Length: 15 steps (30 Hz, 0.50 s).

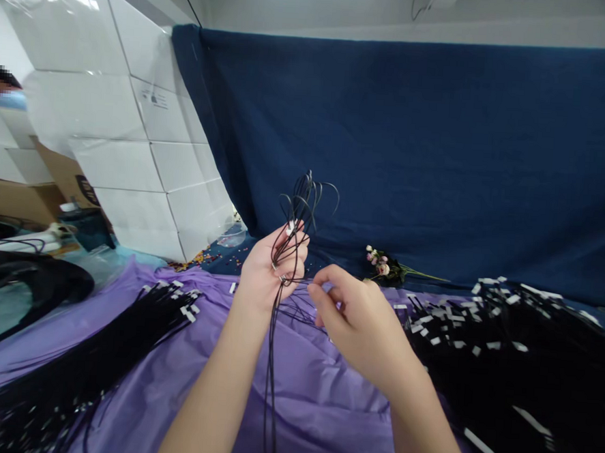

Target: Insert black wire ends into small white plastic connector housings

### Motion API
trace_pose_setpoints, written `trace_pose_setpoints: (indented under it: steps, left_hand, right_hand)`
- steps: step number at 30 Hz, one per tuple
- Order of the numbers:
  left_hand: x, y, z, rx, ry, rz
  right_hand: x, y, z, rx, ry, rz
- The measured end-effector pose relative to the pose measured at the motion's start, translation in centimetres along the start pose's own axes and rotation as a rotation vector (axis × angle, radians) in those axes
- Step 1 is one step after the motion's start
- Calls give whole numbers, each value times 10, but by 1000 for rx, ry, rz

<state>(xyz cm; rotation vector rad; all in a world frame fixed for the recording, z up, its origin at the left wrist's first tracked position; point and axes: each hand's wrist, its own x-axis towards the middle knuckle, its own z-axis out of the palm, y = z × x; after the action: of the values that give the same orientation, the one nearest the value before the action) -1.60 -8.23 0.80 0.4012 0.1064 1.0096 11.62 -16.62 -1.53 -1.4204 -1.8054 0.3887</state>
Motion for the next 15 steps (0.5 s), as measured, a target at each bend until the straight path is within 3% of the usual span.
trace_pose_setpoints:
  steps: [8, 11, 15]
  left_hand:
    - [0, 0, 2, 38, -19, -58]
    - [0, -1, 4, 114, 16, -22]
    - [2, -6, 7, 208, 174, 127]
  right_hand:
    - [14, 26, 0, 385, 198, 104]
    - [22, 37, -7, 649, 472, 101]
    - [23, 33, -21, 958, 901, -100]
